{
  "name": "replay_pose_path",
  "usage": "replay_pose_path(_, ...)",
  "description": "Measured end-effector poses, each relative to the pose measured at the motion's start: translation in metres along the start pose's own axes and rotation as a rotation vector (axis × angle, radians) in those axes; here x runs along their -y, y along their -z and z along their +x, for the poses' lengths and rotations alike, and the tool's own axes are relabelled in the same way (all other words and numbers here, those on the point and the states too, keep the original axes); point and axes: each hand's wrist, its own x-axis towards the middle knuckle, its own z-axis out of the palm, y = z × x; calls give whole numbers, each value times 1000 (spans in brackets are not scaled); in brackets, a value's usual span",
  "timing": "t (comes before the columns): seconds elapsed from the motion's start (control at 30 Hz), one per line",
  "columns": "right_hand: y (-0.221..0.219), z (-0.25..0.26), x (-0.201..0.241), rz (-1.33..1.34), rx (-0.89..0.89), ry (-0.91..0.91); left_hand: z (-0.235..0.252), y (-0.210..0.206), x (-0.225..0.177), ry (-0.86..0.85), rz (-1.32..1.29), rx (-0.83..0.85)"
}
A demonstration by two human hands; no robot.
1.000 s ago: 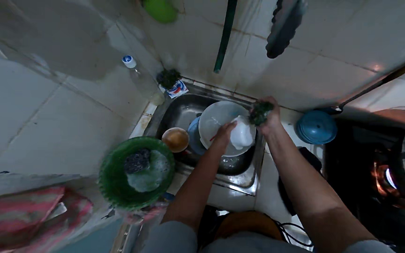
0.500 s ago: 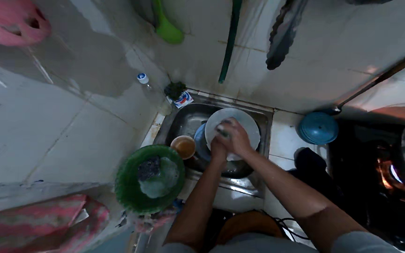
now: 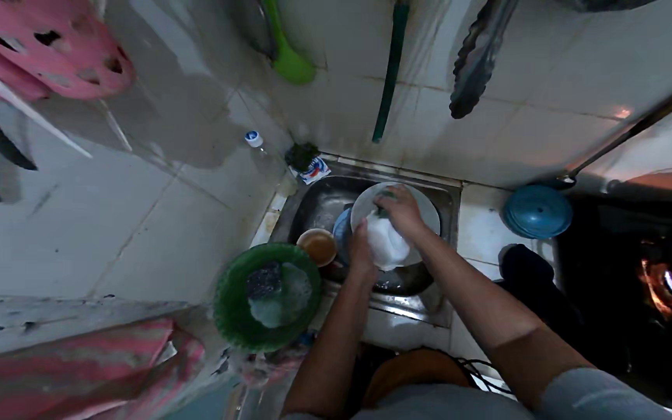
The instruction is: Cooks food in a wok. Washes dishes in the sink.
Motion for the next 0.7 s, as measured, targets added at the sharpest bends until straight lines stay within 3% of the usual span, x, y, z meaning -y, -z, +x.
replay_pose_path(0.07, -10, -21, -18, 113, -151, 16, 5, 4, -15, -18, -158, -23)
replay_pose_path(0.13, -37, -55, -34, 27, -237, 237, 12, 8, -22, -28, -297, -77)
replay_pose_path(0.23, -50, -66, -20, -277, -79, 485, 6, 10, -14, 6, -145, -128)
replay_pose_path(0.3, -35, -36, 0, -386, 42, 436, 3, 13, -1, -19, 44, -49)
replay_pose_path(0.37, -17, -3, 1, -186, 70, 208, 2, 16, -1, -44, 143, 14)
replay_pose_path(0.43, -15, -2, -16, 110, -26, 39, 2, 18, -13, -73, 18, -12)
replay_pose_path(0.53, -49, -59, -32, 38, -188, 218, 5, 13, -27, -143, -157, -150)
replay_pose_path(0.6, -63, -76, -27, -212, -179, 390, 1, 9, -23, -130, 9, -203)
replay_pose_path(0.7, -35, -44, 8, -475, -10, 347, -4, 13, -7, -80, 245, -50)
